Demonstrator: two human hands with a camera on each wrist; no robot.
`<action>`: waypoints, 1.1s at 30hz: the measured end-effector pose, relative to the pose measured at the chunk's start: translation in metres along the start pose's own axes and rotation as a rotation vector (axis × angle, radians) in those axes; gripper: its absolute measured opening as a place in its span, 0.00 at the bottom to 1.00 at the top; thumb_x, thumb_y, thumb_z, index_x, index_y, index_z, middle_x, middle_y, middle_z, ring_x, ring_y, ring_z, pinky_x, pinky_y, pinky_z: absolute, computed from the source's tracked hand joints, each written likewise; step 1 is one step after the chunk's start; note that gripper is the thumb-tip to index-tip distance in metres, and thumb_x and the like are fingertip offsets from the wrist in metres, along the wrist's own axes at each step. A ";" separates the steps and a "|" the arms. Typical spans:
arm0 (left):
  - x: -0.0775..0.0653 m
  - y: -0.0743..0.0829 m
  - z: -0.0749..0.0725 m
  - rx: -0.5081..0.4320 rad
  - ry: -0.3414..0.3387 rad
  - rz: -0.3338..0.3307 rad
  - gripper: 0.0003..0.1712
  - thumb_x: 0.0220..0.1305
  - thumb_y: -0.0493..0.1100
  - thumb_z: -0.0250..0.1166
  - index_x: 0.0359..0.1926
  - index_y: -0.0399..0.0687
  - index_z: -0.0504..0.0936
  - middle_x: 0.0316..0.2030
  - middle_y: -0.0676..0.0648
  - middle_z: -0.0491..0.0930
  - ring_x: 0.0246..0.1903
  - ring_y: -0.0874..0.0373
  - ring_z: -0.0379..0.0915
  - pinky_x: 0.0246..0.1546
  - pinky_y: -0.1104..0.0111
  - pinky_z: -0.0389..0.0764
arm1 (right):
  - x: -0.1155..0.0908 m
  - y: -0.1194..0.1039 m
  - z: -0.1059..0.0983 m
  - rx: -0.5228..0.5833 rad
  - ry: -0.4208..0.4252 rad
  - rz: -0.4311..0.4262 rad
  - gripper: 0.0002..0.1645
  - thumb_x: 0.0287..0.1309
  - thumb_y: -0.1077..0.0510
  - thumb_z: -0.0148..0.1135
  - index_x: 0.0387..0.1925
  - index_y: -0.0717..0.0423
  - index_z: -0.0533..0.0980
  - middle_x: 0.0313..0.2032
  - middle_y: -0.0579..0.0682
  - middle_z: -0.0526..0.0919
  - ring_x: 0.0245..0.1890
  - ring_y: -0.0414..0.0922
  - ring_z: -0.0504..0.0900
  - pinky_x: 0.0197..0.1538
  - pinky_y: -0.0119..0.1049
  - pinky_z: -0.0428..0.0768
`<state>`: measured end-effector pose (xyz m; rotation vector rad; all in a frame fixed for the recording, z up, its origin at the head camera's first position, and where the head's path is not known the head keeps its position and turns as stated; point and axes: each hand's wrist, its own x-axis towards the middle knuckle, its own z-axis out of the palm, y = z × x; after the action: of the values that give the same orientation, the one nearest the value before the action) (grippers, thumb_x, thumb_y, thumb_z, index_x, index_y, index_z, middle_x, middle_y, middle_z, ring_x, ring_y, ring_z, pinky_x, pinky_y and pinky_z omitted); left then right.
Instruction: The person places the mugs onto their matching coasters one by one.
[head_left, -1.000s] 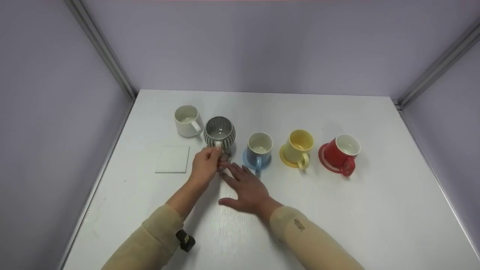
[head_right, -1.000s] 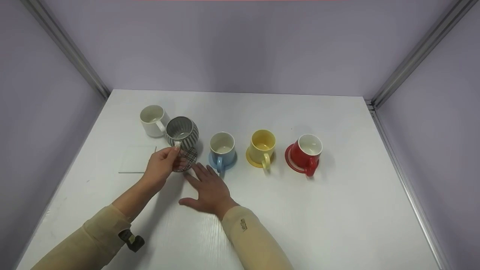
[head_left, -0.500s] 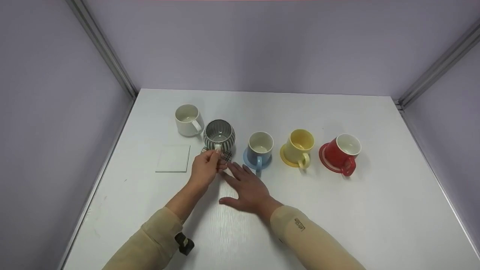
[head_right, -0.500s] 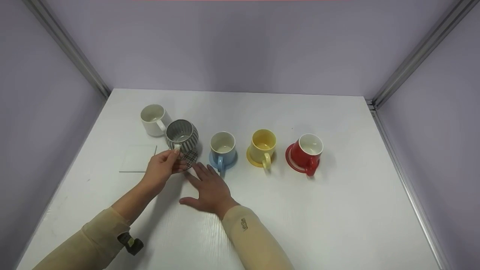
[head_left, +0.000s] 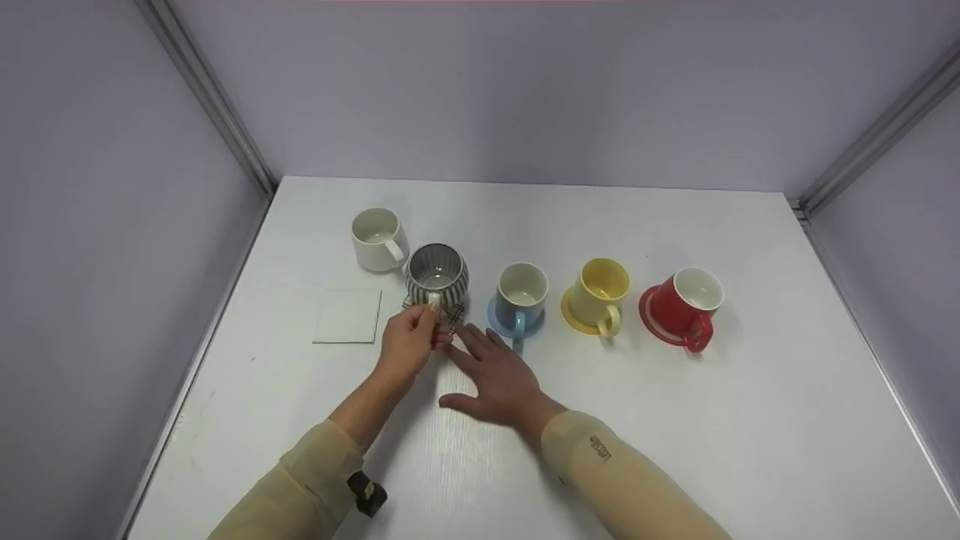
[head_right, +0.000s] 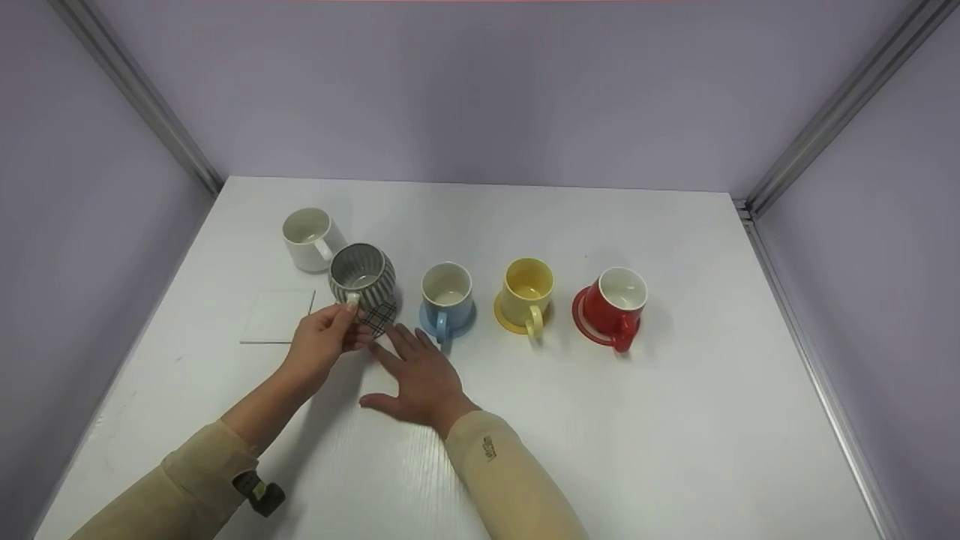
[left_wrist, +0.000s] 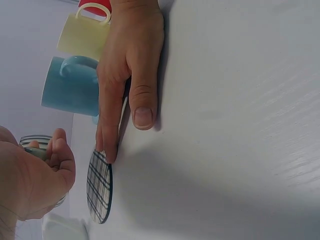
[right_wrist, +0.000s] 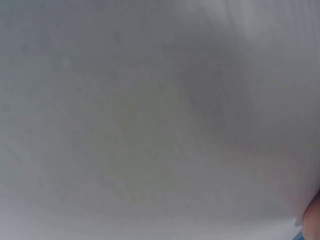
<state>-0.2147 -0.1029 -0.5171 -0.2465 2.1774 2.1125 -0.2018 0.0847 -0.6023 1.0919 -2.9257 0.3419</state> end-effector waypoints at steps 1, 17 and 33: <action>0.000 0.000 0.000 0.004 0.004 -0.001 0.18 0.84 0.42 0.55 0.38 0.34 0.82 0.35 0.35 0.84 0.32 0.51 0.85 0.38 0.60 0.89 | 0.000 0.000 0.000 -0.002 0.000 0.001 0.55 0.68 0.16 0.42 0.85 0.40 0.54 0.84 0.51 0.50 0.84 0.50 0.48 0.82 0.48 0.50; -0.005 -0.004 -0.006 0.036 0.016 -0.015 0.20 0.85 0.43 0.55 0.46 0.28 0.83 0.38 0.34 0.85 0.34 0.52 0.84 0.39 0.61 0.89 | 0.001 0.000 0.000 -0.008 -0.016 0.009 0.54 0.68 0.15 0.38 0.86 0.33 0.48 0.84 0.50 0.50 0.84 0.49 0.48 0.82 0.48 0.49; -0.007 -0.014 -0.018 0.034 0.013 -0.048 0.20 0.85 0.43 0.54 0.47 0.27 0.82 0.40 0.32 0.86 0.35 0.53 0.86 0.39 0.65 0.88 | 0.001 0.001 0.002 -0.031 -0.021 0.010 0.56 0.68 0.14 0.36 0.85 0.39 0.54 0.85 0.49 0.49 0.84 0.48 0.46 0.83 0.46 0.47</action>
<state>-0.2046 -0.1204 -0.5286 -0.3074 2.1899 2.0519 -0.2031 0.0847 -0.6049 1.0836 -2.9452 0.2868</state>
